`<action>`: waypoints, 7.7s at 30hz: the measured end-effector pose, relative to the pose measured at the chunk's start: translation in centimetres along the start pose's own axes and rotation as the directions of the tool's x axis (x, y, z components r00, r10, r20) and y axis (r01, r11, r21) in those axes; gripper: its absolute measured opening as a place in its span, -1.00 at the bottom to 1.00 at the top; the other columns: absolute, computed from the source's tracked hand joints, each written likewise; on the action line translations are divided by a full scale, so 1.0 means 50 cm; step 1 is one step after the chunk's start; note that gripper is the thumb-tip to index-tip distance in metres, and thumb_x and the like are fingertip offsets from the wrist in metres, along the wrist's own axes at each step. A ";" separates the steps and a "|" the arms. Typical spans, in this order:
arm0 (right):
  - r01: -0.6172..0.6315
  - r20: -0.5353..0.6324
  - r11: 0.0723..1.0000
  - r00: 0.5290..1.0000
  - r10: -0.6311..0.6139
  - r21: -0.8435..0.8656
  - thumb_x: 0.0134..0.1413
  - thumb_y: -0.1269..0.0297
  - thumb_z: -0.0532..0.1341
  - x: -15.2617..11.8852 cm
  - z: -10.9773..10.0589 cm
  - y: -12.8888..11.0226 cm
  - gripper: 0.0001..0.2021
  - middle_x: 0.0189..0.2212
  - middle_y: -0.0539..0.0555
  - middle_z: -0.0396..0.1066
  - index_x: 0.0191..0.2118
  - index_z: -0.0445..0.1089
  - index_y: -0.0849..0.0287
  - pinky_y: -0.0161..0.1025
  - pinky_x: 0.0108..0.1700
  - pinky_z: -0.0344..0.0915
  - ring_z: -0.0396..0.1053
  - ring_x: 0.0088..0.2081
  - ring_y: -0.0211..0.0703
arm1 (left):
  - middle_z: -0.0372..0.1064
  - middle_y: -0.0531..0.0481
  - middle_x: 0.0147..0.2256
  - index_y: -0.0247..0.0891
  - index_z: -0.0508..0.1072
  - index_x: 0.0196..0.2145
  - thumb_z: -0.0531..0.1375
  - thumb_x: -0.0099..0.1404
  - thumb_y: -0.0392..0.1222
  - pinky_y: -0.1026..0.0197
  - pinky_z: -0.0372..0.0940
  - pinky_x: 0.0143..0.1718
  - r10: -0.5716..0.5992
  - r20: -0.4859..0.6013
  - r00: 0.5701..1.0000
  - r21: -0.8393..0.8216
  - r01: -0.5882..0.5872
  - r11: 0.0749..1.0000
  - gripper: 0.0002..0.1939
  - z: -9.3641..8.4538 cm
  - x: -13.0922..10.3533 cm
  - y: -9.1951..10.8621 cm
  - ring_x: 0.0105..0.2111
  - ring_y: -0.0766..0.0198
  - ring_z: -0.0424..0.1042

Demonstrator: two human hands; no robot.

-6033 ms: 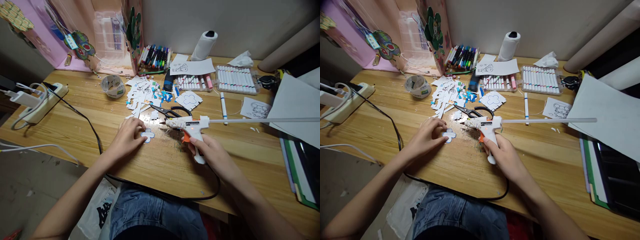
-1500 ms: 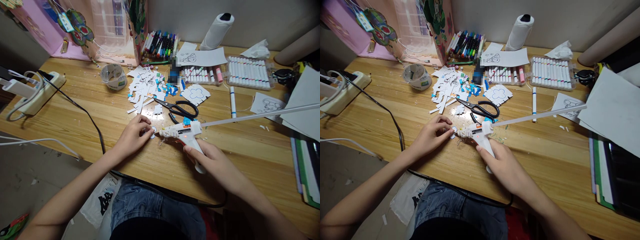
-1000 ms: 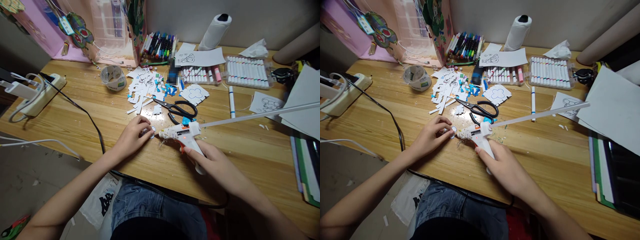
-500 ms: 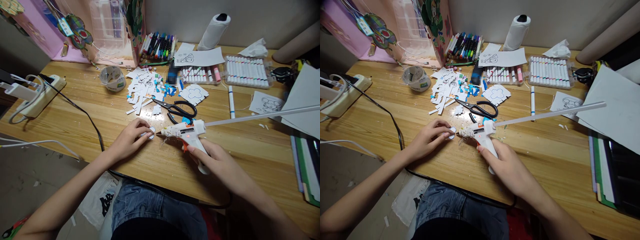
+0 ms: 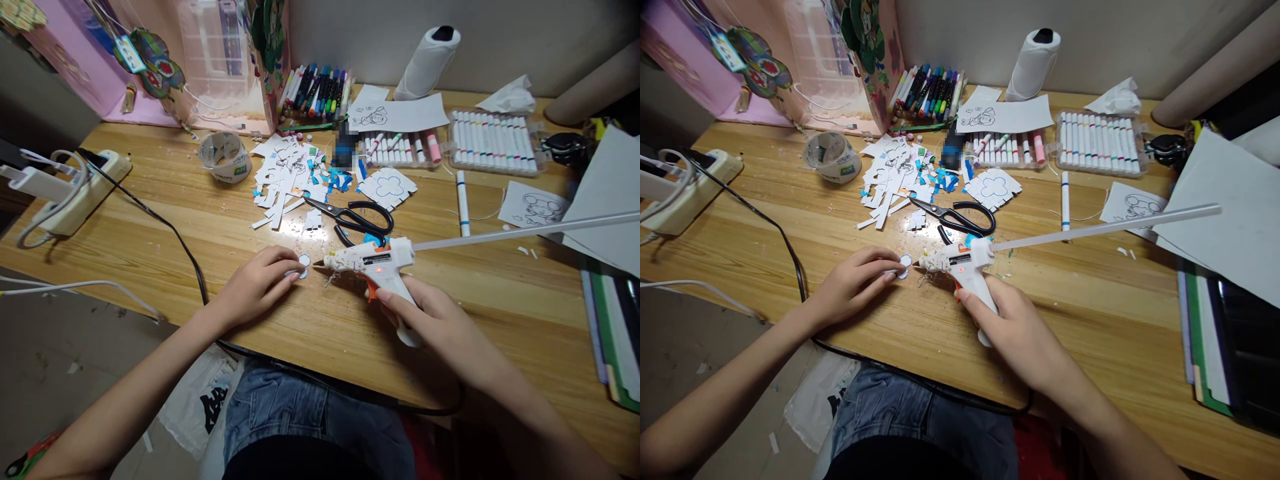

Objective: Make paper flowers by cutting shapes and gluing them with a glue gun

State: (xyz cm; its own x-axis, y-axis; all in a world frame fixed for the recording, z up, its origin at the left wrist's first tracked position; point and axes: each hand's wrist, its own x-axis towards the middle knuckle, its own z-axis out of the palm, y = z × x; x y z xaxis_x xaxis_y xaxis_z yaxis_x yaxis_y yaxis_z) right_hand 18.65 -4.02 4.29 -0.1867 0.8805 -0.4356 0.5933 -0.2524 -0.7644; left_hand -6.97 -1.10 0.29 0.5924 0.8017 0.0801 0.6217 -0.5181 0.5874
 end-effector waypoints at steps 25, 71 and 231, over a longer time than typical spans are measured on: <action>-0.009 -0.004 1.000 1.000 0.009 -0.013 0.08 -0.03 0.01 0.003 0.000 0.000 -0.63 -0.60 -0.02 0.23 -0.54 0.18 0.15 -0.32 -0.53 0.13 0.19 -0.54 -0.23 | 0.37 -0.19 -0.13 -0.32 0.34 -0.09 0.02 0.30 -0.26 0.17 0.33 -0.18 0.292 0.089 0.952 0.448 -0.300 0.842 -0.75 0.006 -0.011 -0.008 -0.16 0.18 0.38; 0.028 -0.031 0.979 0.999 -0.022 0.203 0.05 0.02 0.04 0.038 -0.004 0.028 -0.64 -0.68 -0.07 0.16 -0.60 0.15 0.16 -0.36 -0.59 0.03 0.10 -0.63 -0.33 | 0.25 -0.06 -0.09 -0.17 0.38 -0.14 0.25 0.10 -0.05 0.04 0.20 -0.05 -0.174 -0.036 0.984 0.102 0.177 0.979 -0.65 -0.023 0.035 0.003 -0.05 0.12 0.23; 0.121 -0.199 0.824 0.980 -0.010 0.553 -0.28 0.18 0.37 0.034 0.057 0.022 -0.61 -0.44 0.05 0.44 -0.29 0.28 0.21 -0.27 -0.41 0.41 0.43 -0.46 -0.19 | 0.48 -0.02 -0.42 -0.27 0.49 -0.39 0.12 0.26 -0.18 0.30 0.28 -0.39 -0.173 -0.220 0.960 -0.289 0.106 0.952 -0.82 0.016 0.066 0.122 -0.42 0.31 0.42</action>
State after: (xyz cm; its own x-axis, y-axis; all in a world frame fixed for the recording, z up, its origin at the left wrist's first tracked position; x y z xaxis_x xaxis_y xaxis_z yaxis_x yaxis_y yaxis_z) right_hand 16.74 -3.92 1.35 -0.0328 0.9453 -0.3246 0.0335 -0.3235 -0.9456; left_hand -0.81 -1.86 3.52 0.3480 0.9250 0.1523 0.5062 -0.3222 0.8000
